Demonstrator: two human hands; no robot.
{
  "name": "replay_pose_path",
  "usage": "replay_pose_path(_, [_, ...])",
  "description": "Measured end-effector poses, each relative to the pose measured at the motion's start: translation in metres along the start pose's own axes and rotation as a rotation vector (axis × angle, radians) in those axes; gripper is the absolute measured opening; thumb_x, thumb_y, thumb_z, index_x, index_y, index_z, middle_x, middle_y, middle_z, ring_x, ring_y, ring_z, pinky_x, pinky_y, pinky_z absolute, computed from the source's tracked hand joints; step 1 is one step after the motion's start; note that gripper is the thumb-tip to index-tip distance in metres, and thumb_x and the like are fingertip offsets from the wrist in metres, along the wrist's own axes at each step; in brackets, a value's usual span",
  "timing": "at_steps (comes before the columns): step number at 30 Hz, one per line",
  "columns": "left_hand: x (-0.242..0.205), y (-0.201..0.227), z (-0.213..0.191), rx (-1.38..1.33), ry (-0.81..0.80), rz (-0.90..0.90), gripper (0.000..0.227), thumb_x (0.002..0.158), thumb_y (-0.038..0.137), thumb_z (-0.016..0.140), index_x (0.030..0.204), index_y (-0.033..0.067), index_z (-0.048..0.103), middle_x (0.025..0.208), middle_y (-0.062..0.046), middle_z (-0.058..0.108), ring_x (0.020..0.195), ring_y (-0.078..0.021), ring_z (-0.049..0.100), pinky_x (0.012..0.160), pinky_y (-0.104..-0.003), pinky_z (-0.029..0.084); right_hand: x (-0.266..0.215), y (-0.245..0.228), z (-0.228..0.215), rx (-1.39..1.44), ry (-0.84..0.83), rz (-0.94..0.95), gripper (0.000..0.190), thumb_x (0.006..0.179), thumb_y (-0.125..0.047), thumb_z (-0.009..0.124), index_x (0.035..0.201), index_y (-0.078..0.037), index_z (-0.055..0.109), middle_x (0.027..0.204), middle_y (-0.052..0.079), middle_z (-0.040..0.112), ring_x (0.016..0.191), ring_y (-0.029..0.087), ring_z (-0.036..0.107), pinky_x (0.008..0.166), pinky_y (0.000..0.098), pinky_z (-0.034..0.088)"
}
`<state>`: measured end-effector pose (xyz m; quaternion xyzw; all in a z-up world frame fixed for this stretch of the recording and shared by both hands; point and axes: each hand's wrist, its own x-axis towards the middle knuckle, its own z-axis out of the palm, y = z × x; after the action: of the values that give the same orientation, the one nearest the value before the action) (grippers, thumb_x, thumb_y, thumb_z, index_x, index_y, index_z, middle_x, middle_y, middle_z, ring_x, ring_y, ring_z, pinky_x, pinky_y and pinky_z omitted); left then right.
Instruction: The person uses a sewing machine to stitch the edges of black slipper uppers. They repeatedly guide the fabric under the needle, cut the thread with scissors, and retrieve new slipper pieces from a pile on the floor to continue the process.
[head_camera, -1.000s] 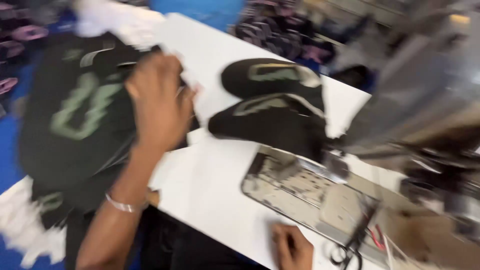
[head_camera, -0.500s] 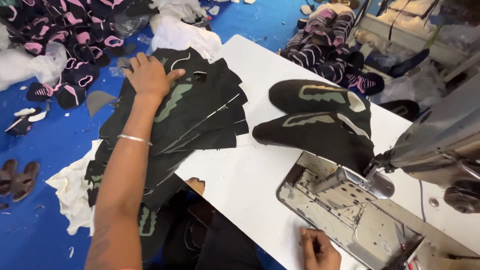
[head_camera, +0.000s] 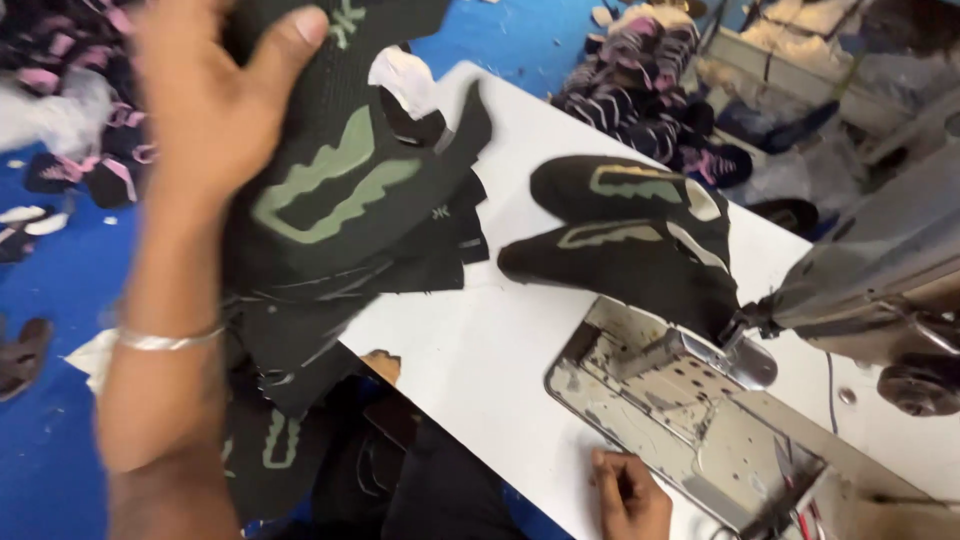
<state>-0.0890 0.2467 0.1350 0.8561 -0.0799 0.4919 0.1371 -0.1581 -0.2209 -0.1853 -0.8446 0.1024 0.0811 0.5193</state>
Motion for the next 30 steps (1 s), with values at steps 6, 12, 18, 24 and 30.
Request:
replay_pose_path(6, [0.015, 0.161, 0.016, -0.317, -0.776, -0.162, 0.034, 0.091, 0.031, 0.073, 0.120, 0.0131, 0.071, 0.075, -0.010, 0.068, 0.059, -0.0199, 0.062, 0.055, -0.036, 0.048, -0.010, -0.071, -0.041, 0.522, 0.015, -0.158, 0.034, 0.100, -0.025, 0.060, 0.087, 0.004, 0.072, 0.078, 0.006, 0.070, 0.061, 0.012, 0.059, 0.056, 0.0281, 0.047])
replay_pose_path(12, [-0.055, 0.214, 0.136, -0.717, -0.944, -0.081, 0.030, 0.091, 0.034, 0.072, 0.108, 0.0098, 0.070, 0.067, -0.010, 0.071, 0.057, -0.0276, 0.069, 0.050, -0.038, 0.049, 0.003, -0.119, -0.068, 0.594, 0.000, -0.297, 0.029, 0.103, -0.021, 0.057, 0.094, 0.003, 0.071, 0.075, 0.002, 0.066, 0.064, 0.008, 0.055, 0.056, 0.0253, 0.043])
replay_pose_path(18, [-0.056, 0.229, 0.178, -0.734, -0.847, -0.013, 0.025, 0.092, 0.029, 0.072, 0.109, 0.0116, 0.073, 0.071, -0.005, 0.071, 0.054, -0.0247, 0.065, 0.048, -0.036, 0.047, 0.013, -0.107, -0.063, 0.607, 0.195, -0.186, 0.025, 0.097, -0.007, 0.067, 0.073, 0.001, 0.066, 0.066, -0.004, 0.057, 0.059, 0.003, 0.043, 0.051, 0.0235, 0.032])
replay_pose_path(24, [-0.041, 0.226, 0.198, -0.844, -0.901, -0.055, 0.020, 0.091, 0.028, 0.072, 0.104, 0.0150, 0.078, 0.071, -0.003, 0.070, 0.056, -0.0215, 0.067, 0.051, -0.035, 0.049, 0.015, -0.109, -0.055, 0.712, 0.257, -0.159, 0.027, 0.097, -0.002, 0.067, 0.071, 0.000, 0.062, 0.065, -0.005, 0.054, 0.059, 0.003, 0.039, 0.052, 0.0228, 0.029])
replay_pose_path(30, [-0.031, 0.221, 0.210, -0.822, -0.939, 0.027, 0.021, 0.090, 0.032, 0.071, 0.102, 0.0158, 0.079, 0.074, -0.002, 0.073, 0.059, -0.0209, 0.068, 0.052, -0.035, 0.050, 0.013, -0.118, -0.052, 0.727, 0.261, -0.187, 0.025, 0.099, -0.002, 0.067, 0.075, 0.003, 0.066, 0.066, -0.002, 0.056, 0.059, 0.004, 0.041, 0.052, 0.0230, 0.030])
